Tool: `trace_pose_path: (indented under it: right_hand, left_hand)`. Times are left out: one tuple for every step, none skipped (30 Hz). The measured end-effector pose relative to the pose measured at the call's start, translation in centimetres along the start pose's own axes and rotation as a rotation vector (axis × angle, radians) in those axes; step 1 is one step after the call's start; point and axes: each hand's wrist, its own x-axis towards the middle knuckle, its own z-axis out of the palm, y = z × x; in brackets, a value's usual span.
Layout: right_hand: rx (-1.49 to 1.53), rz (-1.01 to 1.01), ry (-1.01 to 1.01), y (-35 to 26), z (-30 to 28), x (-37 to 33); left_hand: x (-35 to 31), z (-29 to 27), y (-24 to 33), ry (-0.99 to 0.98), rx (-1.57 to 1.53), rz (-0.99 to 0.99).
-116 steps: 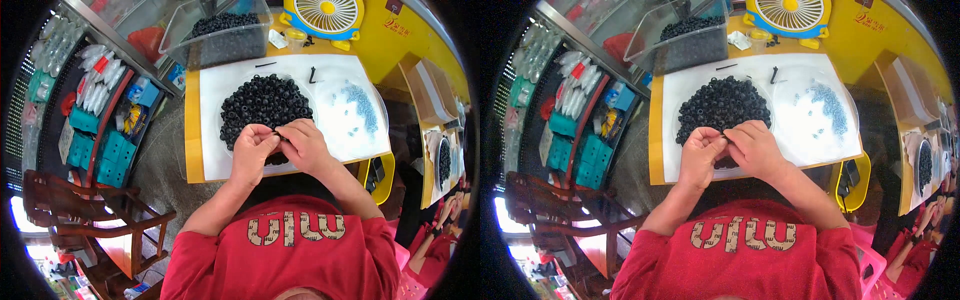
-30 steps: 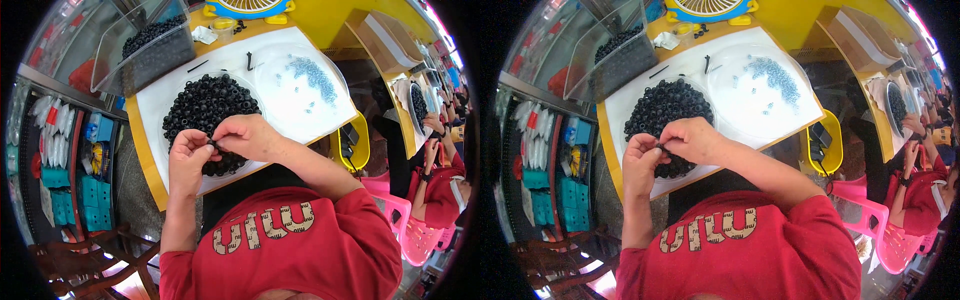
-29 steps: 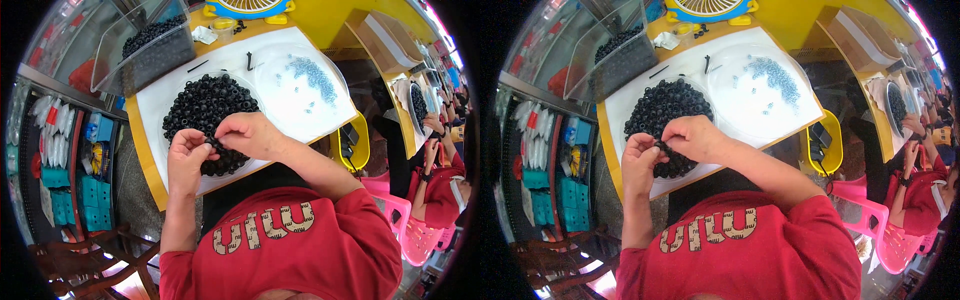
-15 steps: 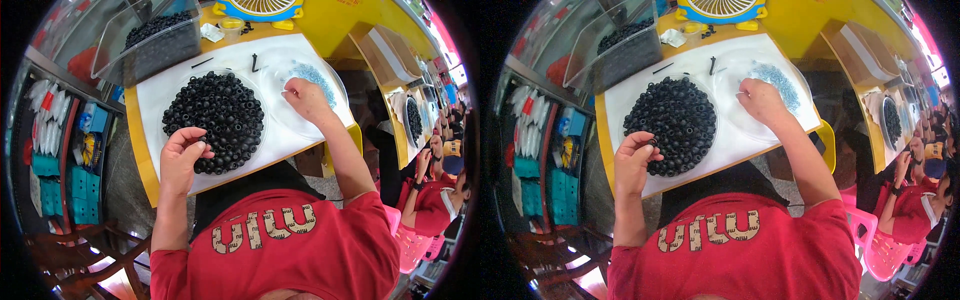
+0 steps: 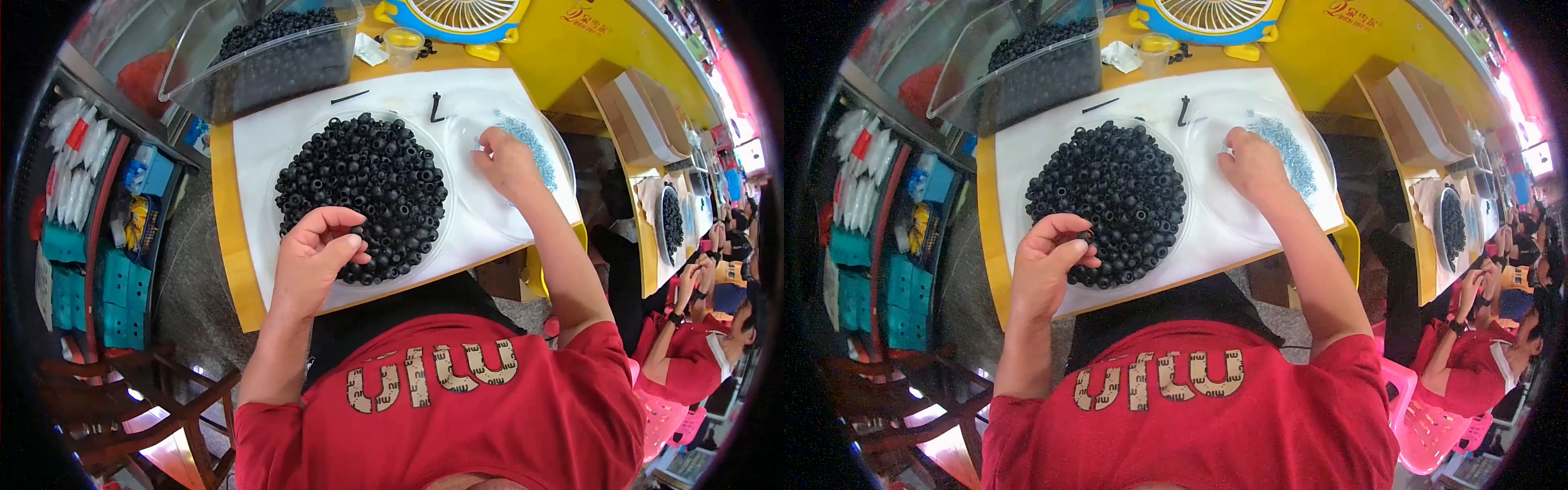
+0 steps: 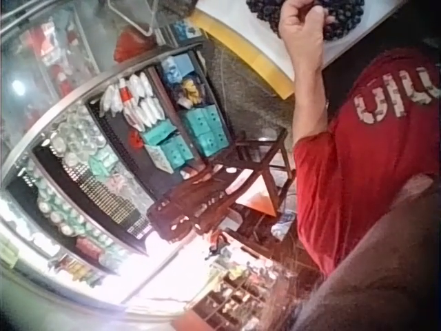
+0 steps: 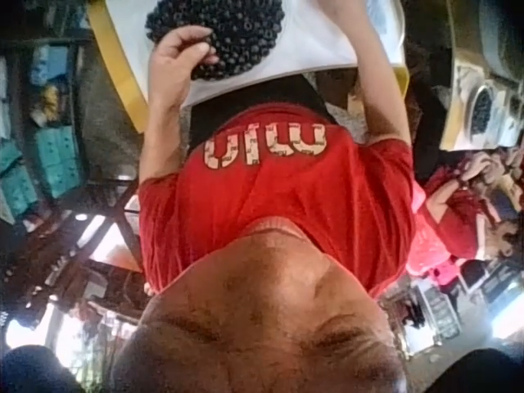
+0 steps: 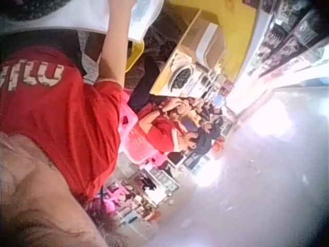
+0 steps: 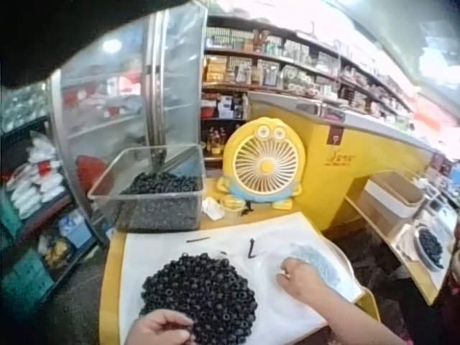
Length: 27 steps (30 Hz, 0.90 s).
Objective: The person assembles components by picking black plastic parts and small metal pieces from trays on the table and inserting each metal piece into a plastic part by hand.
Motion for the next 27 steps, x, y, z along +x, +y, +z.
trace_pose_path:
  right_hand:
    - [-0.003,-0.001,-0.001,-0.2,0.1,0.1]
    - [-0.068,0.003,-0.044,-0.4,0.2,0.5]
    - [-0.133,0.007,-0.087,-0.4,0.2,0.8]
    - [-0.136,0.003,-0.088,-0.2,0.4,0.9]
    - [-0.135,0.014,-0.080,0.1,0.7,1.1]
    - [-0.134,0.025,-0.072,0.4,0.7,1.2]
    - [-0.136,0.021,-0.074,0.5,0.6,1.1]
    - [-0.046,0.039,-0.061,0.6,0.4,0.9]
    - [0.044,0.058,-0.048,0.6,0.2,0.6]
    - [0.043,0.055,-0.051,0.4,-0.2,0.3]
    - [0.178,0.072,-0.029,0.2,-0.8,-0.1]
    - [0.315,0.089,-0.007,0.1,-1.2,-0.6]
    - [0.315,0.089,-0.009,0.3,-1.4,-0.9]
    - [0.652,0.130,-0.069,0.7,-1.8,-1.2]
    - [0.991,0.170,-0.132,0.9,-2.1,-1.6]
    - [0.993,0.169,-0.133,0.7,-2.3,-1.9]
    - [1.124,0.159,-0.155,0.6,-2.4,-2.2]
    - [1.256,0.148,-0.178,0.4,-2.6,-2.5]
    - [1.264,0.146,-0.185,-0.2,-2.7,-2.8]
    - [1.271,0.106,-0.213,-1.0,-3.0,-3.3]
    - [1.281,0.063,-0.251,-2.2,-2.9,-3.7]
    - [1.217,0.021,-0.288,-3.3,-3.0,-4.2]
    - [1.233,0.019,-0.295,-4.4,-3.0,-4.5]
    - [1.107,-0.033,-0.310,-5.5,-3.1,-4.9]
    - [0.981,-0.084,-0.323,-6.5,-3.1,-5.3]
    - [0.878,-0.189,-0.272,-7.3,-3.1,-5.5]
    - [0.890,-0.191,-0.274,-7.8,-3.0,-5.5]
  left_hand:
    - [0.0,0.0,-0.1,0.001,-0.003,0.000]
    - [0.0,0.0,-0.1,-0.014,0.000,0.006]
    - [0.0,0.0,-0.2,-0.029,0.004,0.011]
    - [0.0,0.0,-0.2,-0.026,0.000,0.013]
    - [-0.1,0.0,-0.1,-0.028,0.003,0.005]
    - [-0.1,0.0,-0.1,-0.031,0.006,-0.005]
    - [-0.1,-0.1,-0.1,-0.027,0.003,-0.003]
    - [-0.2,-0.2,-0.1,-0.032,0.006,-0.006]
    - [-0.2,-0.2,-0.2,-0.037,0.008,-0.008]
    - [-0.2,-0.3,-0.2,-0.034,0.006,-0.009]
    - [-0.2,-0.3,-0.2,-0.036,-0.002,-0.007]
    - [-0.3,-0.4,-0.1,-0.038,-0.009,-0.006]
    - [-0.3,-0.4,-0.1,-0.036,-0.009,-0.008]
    - [-0.2,-0.2,0.0,-0.028,-0.023,-0.026]
    - [-0.2,0.0,0.0,-0.019,-0.036,-0.045]
    - [-0.1,0.2,0.0,-0.017,-0.034,-0.045]
    - [0.1,0.5,-0.2,-0.030,-0.079,-0.060]
    - [0.2,0.8,-0.4,-0.040,-0.122,-0.075]
    - [0.4,1.2,-0.5,-0.031,-0.117,-0.074]
    - [0.7,1.8,-0.6,-0.045,-0.170,-0.087]
    - [0.9,2.0,-0.7,-0.048,-0.221,-0.098]
    - [1.0,2.2,-1.0,-0.045,-0.219,-0.099]
    - [1.1,2.3,-1.2,-0.052,-0.239,-0.099]
    - [1.1,2.4,-1.4,-0.049,-0.228,-0.094]
    - [1.0,2.4,-1.5,-0.047,-0.218,-0.089]
    - [0.9,2.5,-1.7,-0.038,-0.207,-0.090]
    - [0.8,2.5,-1.8,-0.036,-0.175,-0.058]
